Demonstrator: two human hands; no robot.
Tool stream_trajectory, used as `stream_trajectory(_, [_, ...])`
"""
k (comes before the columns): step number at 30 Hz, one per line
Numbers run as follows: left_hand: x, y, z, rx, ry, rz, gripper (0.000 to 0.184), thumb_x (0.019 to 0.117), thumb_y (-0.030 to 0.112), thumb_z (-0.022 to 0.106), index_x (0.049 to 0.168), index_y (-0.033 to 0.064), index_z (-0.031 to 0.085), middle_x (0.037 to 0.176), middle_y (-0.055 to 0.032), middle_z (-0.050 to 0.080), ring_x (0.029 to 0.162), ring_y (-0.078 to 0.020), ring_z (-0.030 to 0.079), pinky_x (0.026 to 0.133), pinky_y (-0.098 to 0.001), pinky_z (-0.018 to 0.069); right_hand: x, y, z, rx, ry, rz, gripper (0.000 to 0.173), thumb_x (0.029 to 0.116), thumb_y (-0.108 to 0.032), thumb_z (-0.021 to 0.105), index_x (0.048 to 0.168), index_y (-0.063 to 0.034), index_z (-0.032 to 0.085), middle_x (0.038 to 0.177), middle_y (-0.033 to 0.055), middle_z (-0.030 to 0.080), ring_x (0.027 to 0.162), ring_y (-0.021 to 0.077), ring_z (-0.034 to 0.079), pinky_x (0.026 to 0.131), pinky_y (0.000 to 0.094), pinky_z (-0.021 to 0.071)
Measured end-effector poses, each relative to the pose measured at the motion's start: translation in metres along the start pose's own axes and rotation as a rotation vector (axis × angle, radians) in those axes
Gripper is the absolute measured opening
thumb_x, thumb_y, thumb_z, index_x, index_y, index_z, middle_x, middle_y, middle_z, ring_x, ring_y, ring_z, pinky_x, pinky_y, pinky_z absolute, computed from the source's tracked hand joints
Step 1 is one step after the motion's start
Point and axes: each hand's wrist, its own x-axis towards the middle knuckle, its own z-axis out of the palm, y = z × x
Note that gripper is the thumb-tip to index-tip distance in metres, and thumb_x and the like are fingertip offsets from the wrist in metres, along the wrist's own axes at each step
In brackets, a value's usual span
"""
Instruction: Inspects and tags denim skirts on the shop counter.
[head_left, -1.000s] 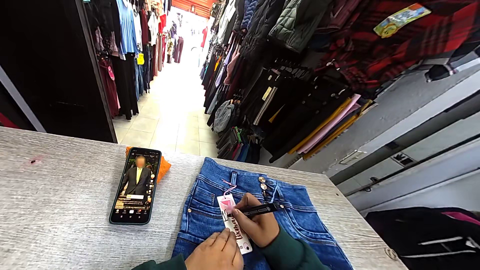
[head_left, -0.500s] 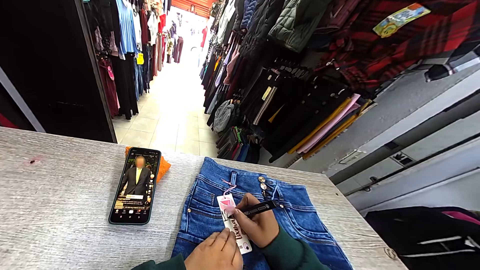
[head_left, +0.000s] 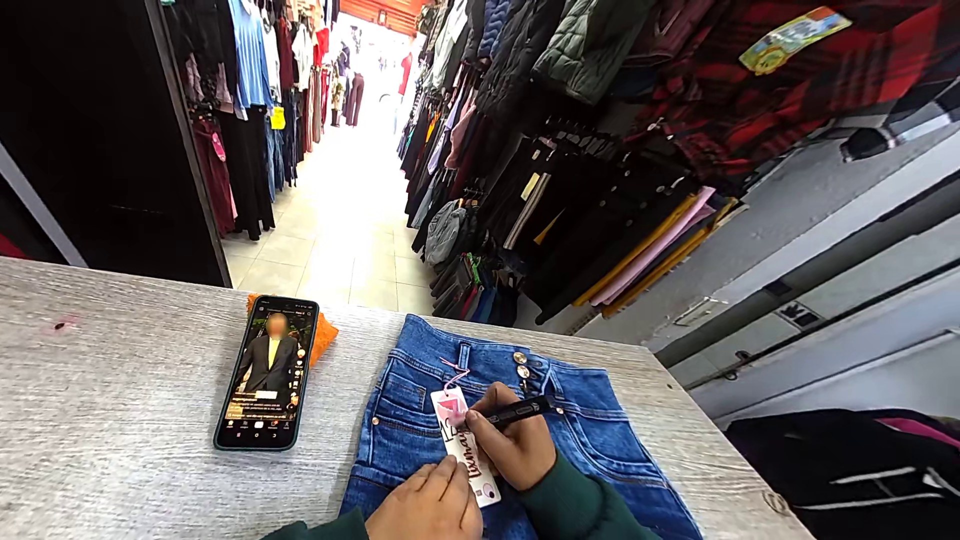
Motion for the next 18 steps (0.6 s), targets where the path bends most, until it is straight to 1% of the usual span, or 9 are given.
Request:
stream_trajectory(3, [0.000, 0.000, -0.001, 0.004, -0.009, 0.011, 0.021, 0.0964, 0.004, 0.056, 0.108, -0.0019, 0.073, 0.118, -0.0174, 0.074, 0.115, -0.0302, 0.070, 0.095, -0.0379, 0.0568, 0.002, 0.003, -0.008, 0.377, 0.131, 0.038, 0.006, 0.0938, -0.019, 0.059, 0.091, -0.0175, 0.054, 0.056, -0.0100, 0.054, 0.039, 0.0005, 0.047, 0.037, 0.0187, 0.0420])
stream_trajectory(5, [0.001, -0.002, -0.003, -0.060, 0.011, -0.008, 0.019, 0.0964, 0.010, 0.060, 0.106, -0.0005, 0.073, 0.116, -0.0171, 0.074, 0.115, -0.0310, 0.070, 0.095, -0.0401, 0.0571, 0.005, 0.006, -0.014, 0.636, 0.147, 0.025, 0.011, 0.0921, -0.026, 0.066, 0.093, -0.0201, 0.057, 0.051, -0.0088, 0.053, 0.037, 0.0007, 0.049, 0.036, 0.0176, 0.0427])
stream_trajectory(6, [0.003, -0.003, -0.005, -0.157, 0.036, -0.046, 0.020, 0.0974, 0.016, 0.062, 0.104, -0.0001, 0.072, 0.115, -0.0172, 0.074, 0.114, -0.0315, 0.070, 0.094, -0.0420, 0.0573, 0.005, 0.006, -0.016, 0.727, 0.120, 0.014, 0.016, 0.0912, -0.030, 0.072, 0.094, -0.0204, 0.059, 0.051, -0.0080, 0.053, 0.037, 0.0011, 0.051, 0.037, 0.0175, 0.0441])
stream_trajectory(7, [0.006, -0.005, -0.009, -0.291, 0.072, -0.109, 0.022, 0.0974, 0.019, 0.065, 0.102, -0.0010, 0.071, 0.110, -0.0175, 0.074, 0.110, -0.0313, 0.072, 0.094, -0.0427, 0.0579, 0.005, 0.005, -0.018, 0.804, 0.078, -0.005, 0.019, 0.0899, -0.033, 0.076, 0.095, -0.0206, 0.061, 0.050, -0.0081, 0.054, 0.037, 0.0008, 0.052, 0.037, 0.0172, 0.0449])
stream_trajectory(9, [0.014, -0.010, -0.021, -0.551, 0.137, -0.290, 0.024, 0.0961, 0.017, 0.065, 0.099, -0.0064, 0.069, 0.095, -0.0194, 0.073, 0.092, -0.0299, 0.074, 0.085, -0.0402, 0.0599, 0.002, 0.004, -0.018, 0.927, -0.053, -0.093, 0.019, 0.0908, -0.033, 0.076, 0.101, -0.0190, 0.069, 0.051, -0.0099, 0.056, 0.039, -0.0010, 0.054, 0.038, 0.0160, 0.0465])
stream_trajectory(11, [0.019, -0.016, -0.036, -0.781, 0.024, -0.481, 0.029, 0.1025, 0.017, 0.056, 0.107, -0.0115, 0.063, 0.086, -0.0227, 0.068, 0.075, -0.0294, 0.069, 0.072, -0.0409, 0.0570, 0.001, 0.001, -0.016, 0.954, -0.168, -0.180, 0.018, 0.0941, -0.031, 0.073, 0.107, -0.0190, 0.069, 0.055, -0.0117, 0.059, 0.043, -0.0035, 0.055, 0.041, 0.0138, 0.0467])
stream_trajectory(12, [0.021, -0.020, -0.040, -0.845, -0.040, -0.535, 0.032, 0.1045, 0.018, 0.053, 0.110, -0.0123, 0.061, 0.086, -0.0240, 0.066, 0.074, -0.0301, 0.066, 0.071, -0.0419, 0.0550, 0.001, -0.001, -0.014, 0.938, -0.194, -0.195, 0.018, 0.0943, -0.030, 0.073, 0.108, -0.0200, 0.069, 0.057, -0.0126, 0.060, 0.044, -0.0047, 0.055, 0.041, 0.0129, 0.0462])
stream_trajectory(15, [0.022, -0.023, -0.041, -0.872, -0.132, -0.560, 0.034, 0.1052, 0.020, 0.052, 0.111, -0.0128, 0.060, 0.086, -0.0249, 0.066, 0.077, -0.0316, 0.067, 0.073, -0.0437, 0.0549, -0.002, -0.006, -0.010, 0.849, -0.210, -0.170, 0.015, 0.0933, -0.026, 0.074, 0.106, -0.0220, 0.068, 0.060, -0.0135, 0.060, 0.044, -0.0064, 0.053, 0.041, 0.0117, 0.0450])
stream_trajectory(18, [0.021, -0.024, -0.037, -0.873, -0.184, -0.549, 0.036, 0.1050, 0.022, 0.052, 0.115, -0.0120, 0.060, 0.089, -0.0247, 0.068, 0.082, -0.0329, 0.069, 0.076, -0.0464, 0.0561, -0.007, -0.008, -0.010, 0.696, -0.229, -0.130, 0.014, 0.0928, -0.025, 0.075, 0.103, -0.0242, 0.066, 0.064, -0.0121, 0.061, 0.044, -0.0066, 0.051, 0.040, 0.0119, 0.0435])
